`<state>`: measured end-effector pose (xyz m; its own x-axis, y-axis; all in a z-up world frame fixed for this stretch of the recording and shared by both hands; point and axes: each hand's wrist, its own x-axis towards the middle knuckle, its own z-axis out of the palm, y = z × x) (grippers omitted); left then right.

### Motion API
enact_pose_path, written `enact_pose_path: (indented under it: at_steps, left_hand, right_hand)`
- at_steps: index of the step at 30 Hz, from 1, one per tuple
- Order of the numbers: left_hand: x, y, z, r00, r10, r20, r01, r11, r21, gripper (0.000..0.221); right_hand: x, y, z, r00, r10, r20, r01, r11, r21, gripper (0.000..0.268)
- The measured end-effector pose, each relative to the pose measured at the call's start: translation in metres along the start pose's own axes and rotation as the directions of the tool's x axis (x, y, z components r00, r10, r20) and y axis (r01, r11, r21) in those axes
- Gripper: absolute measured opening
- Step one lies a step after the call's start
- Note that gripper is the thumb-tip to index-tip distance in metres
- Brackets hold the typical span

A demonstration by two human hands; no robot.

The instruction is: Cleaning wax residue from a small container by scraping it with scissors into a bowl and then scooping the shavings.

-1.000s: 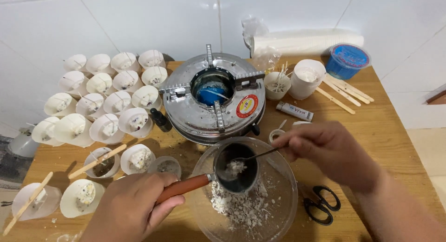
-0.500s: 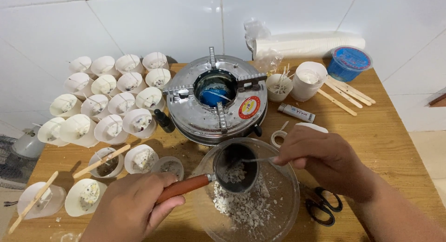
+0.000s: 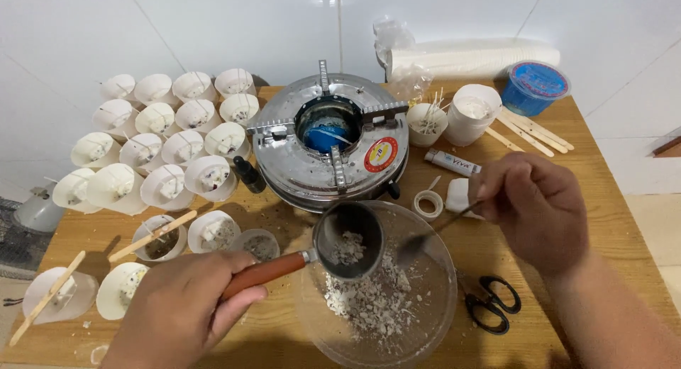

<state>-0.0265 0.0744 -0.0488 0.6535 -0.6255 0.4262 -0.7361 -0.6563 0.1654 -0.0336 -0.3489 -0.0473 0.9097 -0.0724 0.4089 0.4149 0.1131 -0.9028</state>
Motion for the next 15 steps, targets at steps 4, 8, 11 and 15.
enact_pose_path:
  at_steps: [4, 8, 11, 15]
  left_hand:
    - [-0.002, -0.003, -0.001, 0.991, -0.084, 0.107, 0.084, 0.996, -0.002, 0.037]
    - [-0.001, -0.001, -0.003, 0.994, -0.062, 0.095, 0.063, 0.998, -0.002, 0.036]
    - [-0.003, -0.001, -0.002, 0.994, -0.066, 0.082, 0.067, 0.998, -0.006, 0.036]
    - [-0.004, -0.002, -0.001, 0.996, -0.067, 0.067, 0.068, 0.998, -0.005, 0.037]
  right_hand:
    - [0.004, 0.005, -0.004, 0.981, 0.082, 0.175, -0.028, 0.957, -0.29, 0.045]
    - [0.007, 0.0, 0.011, 0.933, 0.134, 0.332, 0.039, 0.883, -0.468, 0.038]
    - [0.007, -0.003, 0.014, 0.895, 0.15, 0.42, 0.134, 0.808, -0.574, 0.037]
    - [0.009, -0.014, 0.018, 0.862, 0.189, 0.47, 0.17, 0.767, -0.619, 0.045]
